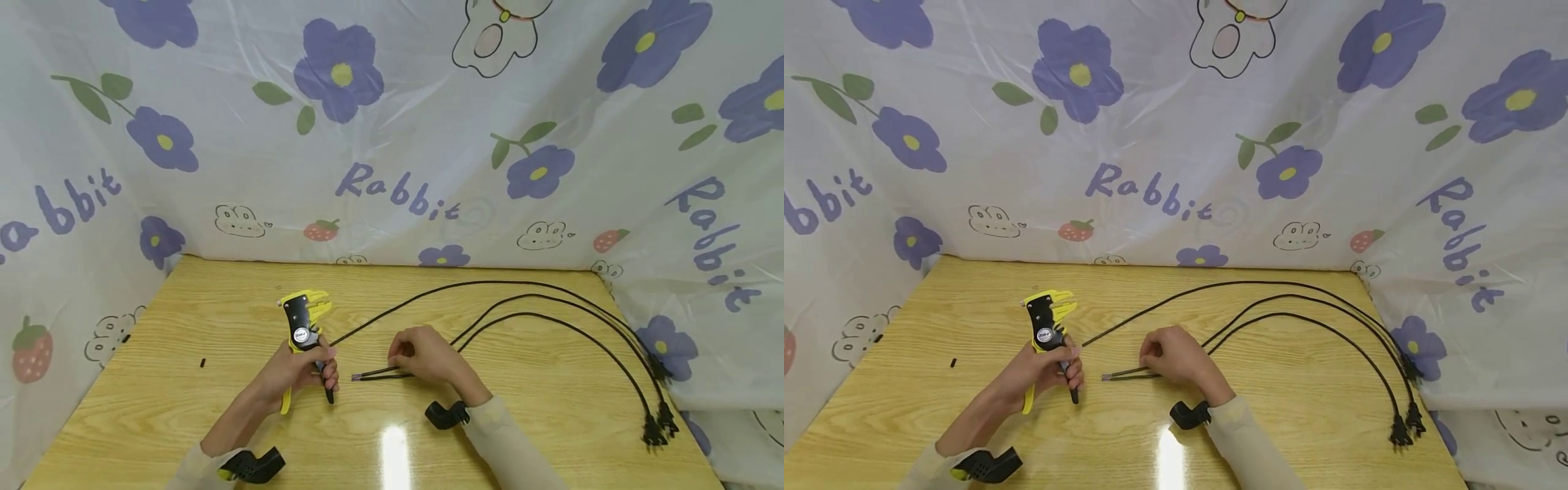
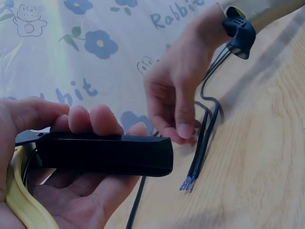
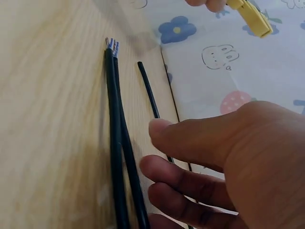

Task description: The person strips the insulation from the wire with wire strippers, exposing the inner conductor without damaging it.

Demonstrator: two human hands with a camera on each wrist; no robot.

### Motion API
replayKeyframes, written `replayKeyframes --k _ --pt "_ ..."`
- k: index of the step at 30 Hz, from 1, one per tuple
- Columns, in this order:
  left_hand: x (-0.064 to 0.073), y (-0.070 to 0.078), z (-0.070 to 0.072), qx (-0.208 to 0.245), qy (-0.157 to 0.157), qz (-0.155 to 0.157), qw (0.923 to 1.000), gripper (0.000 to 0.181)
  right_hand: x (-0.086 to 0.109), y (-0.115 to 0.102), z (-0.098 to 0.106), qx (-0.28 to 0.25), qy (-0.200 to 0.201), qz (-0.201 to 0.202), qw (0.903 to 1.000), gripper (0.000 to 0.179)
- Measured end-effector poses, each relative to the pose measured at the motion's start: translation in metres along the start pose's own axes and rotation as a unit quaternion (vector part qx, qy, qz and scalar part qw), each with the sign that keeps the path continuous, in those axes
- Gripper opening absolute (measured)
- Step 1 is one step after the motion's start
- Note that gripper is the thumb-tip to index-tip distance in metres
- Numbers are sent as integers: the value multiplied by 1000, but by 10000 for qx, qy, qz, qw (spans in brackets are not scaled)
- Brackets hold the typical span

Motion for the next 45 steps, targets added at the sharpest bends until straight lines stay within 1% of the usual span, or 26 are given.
replayKeyframes --k 2,6,11,19,25,32,35,39,42,45 --pt "1 -1 0 28 -1 44 10000 14 -3 1 3 65 100 58 9999 5" --pt "2 -5 0 109 23 183 9998 14 -10 1 9 160 307 173 9992 16" --pt "3 -13 3 167 86 288 9994 12 -21 1 17 196 440 74 9988 26" --pt "4 -21 3 295 185 646 9973 11 -44 1 20 365 439 131 9983 33" --pt "4 -25 1 444 243 783 9956 7 -59 1 13 724 516 257 9957 28" --pt "5 -28 0 427 302 841 9951 8 -66 -2 1 1127 501 100 9923 26" --pt "4 -28 0 404 299 843 9952 8 -67 -5 -1 1420 559 112 9882 21" --pt "4 -27 0 381 241 796 9958 9 -67 -5 -4 1861 693 142 9800 13" --pt "4 -28 0 375 174 762 9962 8 -65 -3 -5 2068 823 143 9748 11" --pt "4 -28 0 379 175 757 9963 8 -63 -2 -5 2086 959 147 9732 12"
Point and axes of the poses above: each hand's wrist, its own x-axis away from the middle knuckle, its own z-axis out of the back of the hand, y = z × x, the point moved 4 cm from there along -x, towards the middle knuckle, and after that the axes turned 4 degrees about -x, right-handed, at the moved point
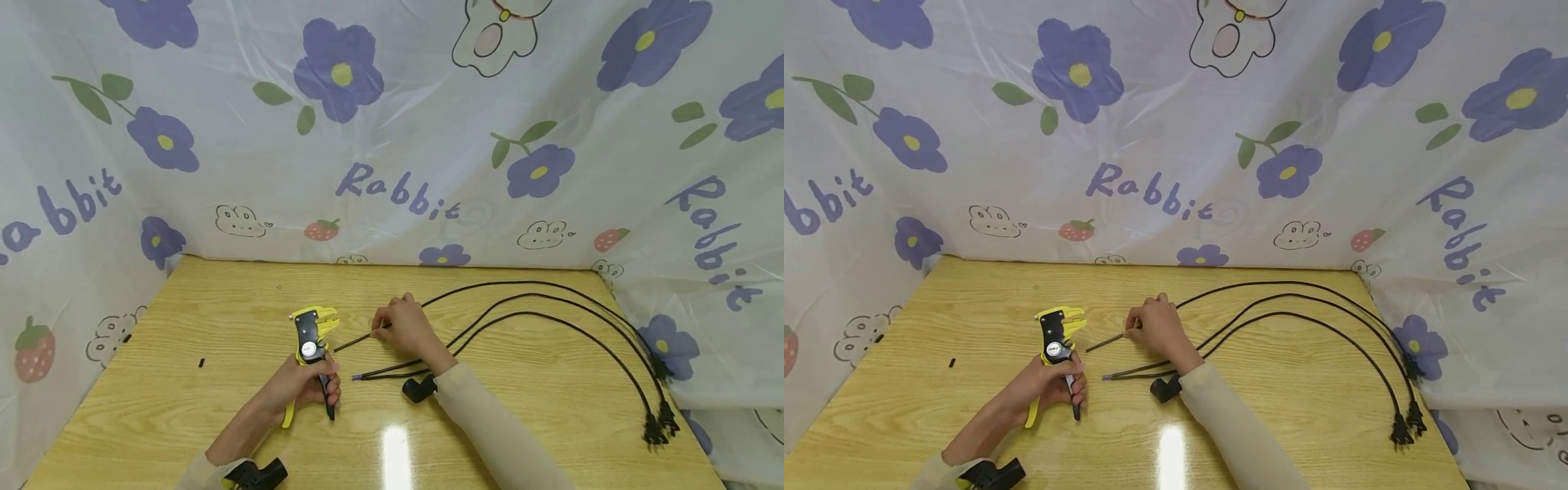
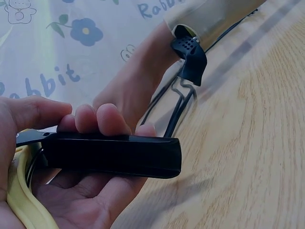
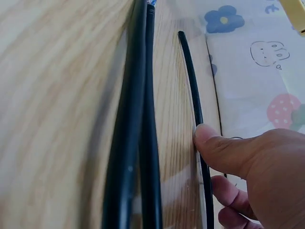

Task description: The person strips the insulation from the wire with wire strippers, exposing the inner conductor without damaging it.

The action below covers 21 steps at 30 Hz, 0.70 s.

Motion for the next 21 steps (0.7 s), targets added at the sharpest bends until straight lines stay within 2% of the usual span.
replayKeyframes --k 6,14,21 --pt "-1 -1 1 -75 175 64 9998 8 6 0 5 -184 187 -127 9996 12" --pt "-1 1 0 -150 196 157 9996 9 15 1 17 -922 52 -527 9943 13" --pt "-1 4 -3 -173 74 76 9998 12 23 4 30 -1404 327 -277 9892 7"
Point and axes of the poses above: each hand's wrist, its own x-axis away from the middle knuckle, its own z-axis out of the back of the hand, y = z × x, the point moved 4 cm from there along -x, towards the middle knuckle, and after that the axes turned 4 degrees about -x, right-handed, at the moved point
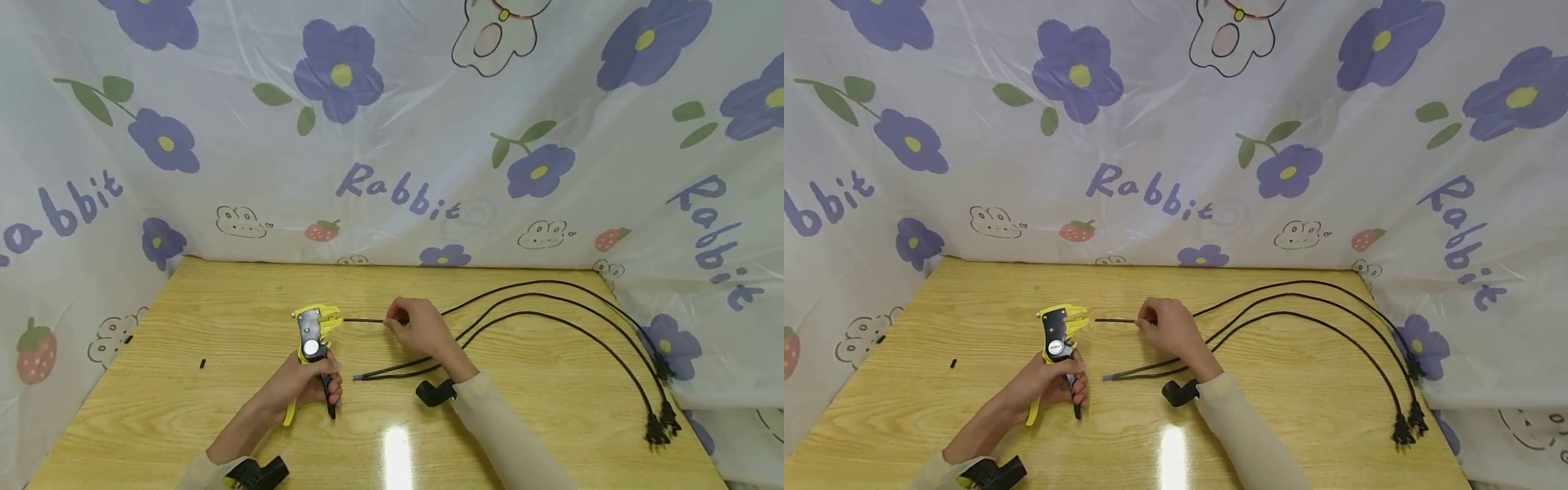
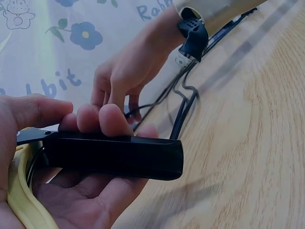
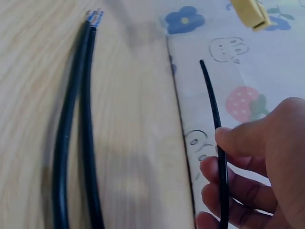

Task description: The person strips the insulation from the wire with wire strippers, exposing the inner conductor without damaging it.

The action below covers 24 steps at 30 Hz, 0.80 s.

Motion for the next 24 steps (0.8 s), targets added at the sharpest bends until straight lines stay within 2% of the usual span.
replayKeyframes --k 14,24 --pt "-6 5 -5 -379 280 6 9989 12 12 0 31 -587 556 310 9962 6" --pt "-8 12 -12 -675 122 -226 9974 15 23 -9 55 -984 770 503 9909 6"
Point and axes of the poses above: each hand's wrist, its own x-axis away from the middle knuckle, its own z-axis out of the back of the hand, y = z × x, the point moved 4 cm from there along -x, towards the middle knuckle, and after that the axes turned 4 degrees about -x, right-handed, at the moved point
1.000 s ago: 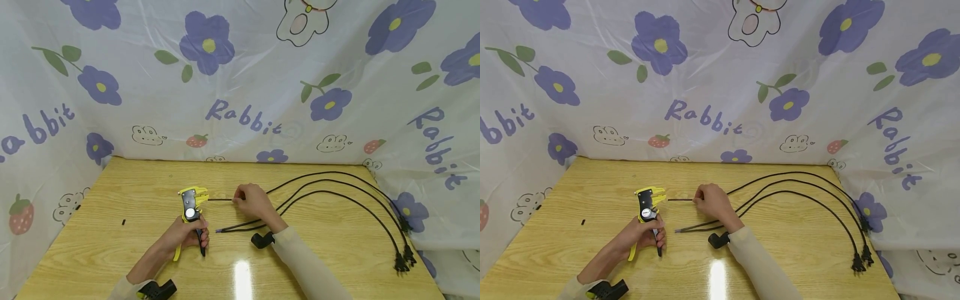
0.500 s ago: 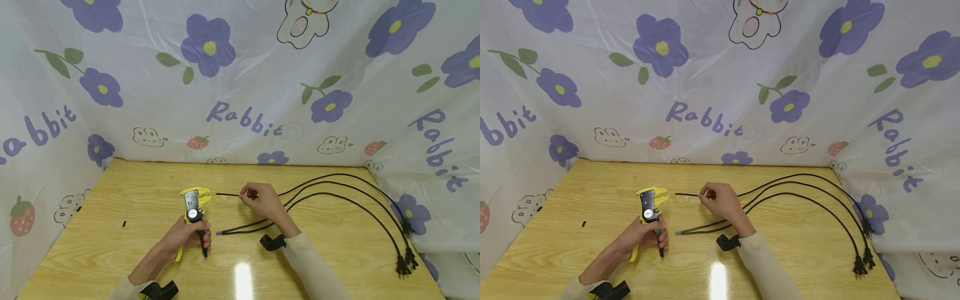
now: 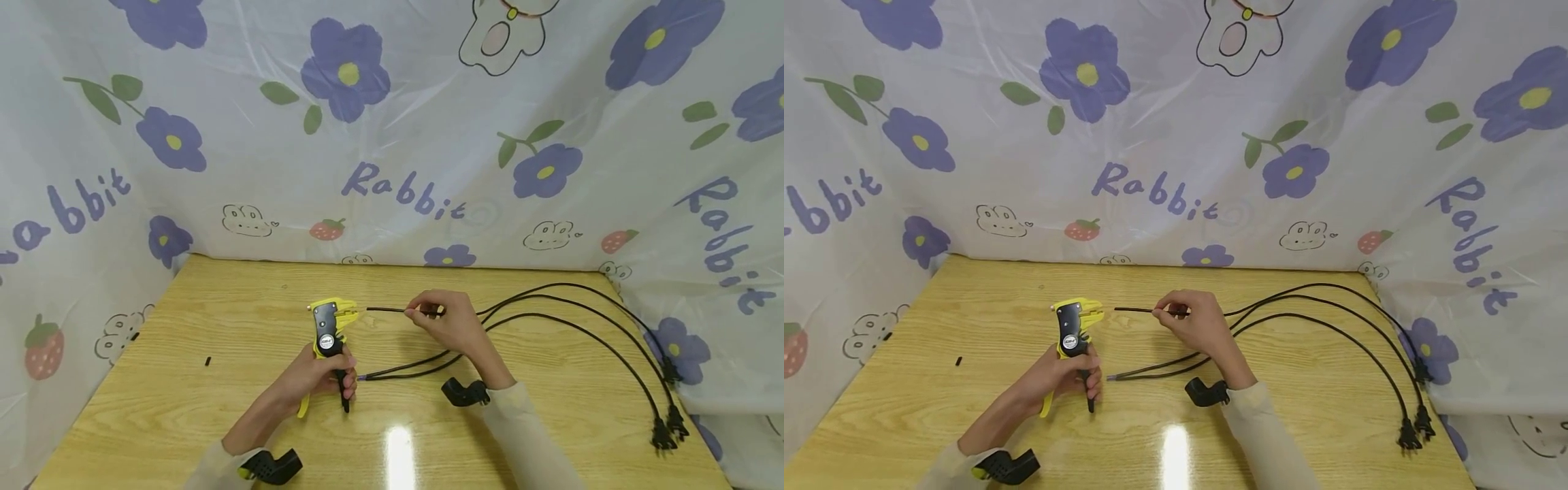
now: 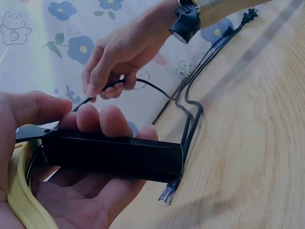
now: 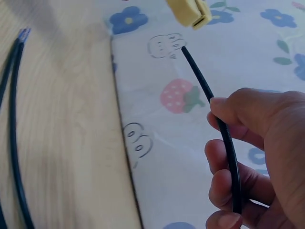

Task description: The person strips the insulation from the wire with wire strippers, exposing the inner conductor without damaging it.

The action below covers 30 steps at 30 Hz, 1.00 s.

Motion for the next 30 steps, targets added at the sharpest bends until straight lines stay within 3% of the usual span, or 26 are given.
replayKeyframes --k 14,20,30 --pt "-5 15 -6 -91 -423 -322 9985 10 7 -17 24 -386 79 341 9986 9" --pt "-7 25 -12 -47 -685 -620 9957 10 8 -20 31 -557 183 498 9970 10" --pt "-10 34 -21 113 -1002 -819 9915 9 12 -23 34 -682 262 485 9961 12"
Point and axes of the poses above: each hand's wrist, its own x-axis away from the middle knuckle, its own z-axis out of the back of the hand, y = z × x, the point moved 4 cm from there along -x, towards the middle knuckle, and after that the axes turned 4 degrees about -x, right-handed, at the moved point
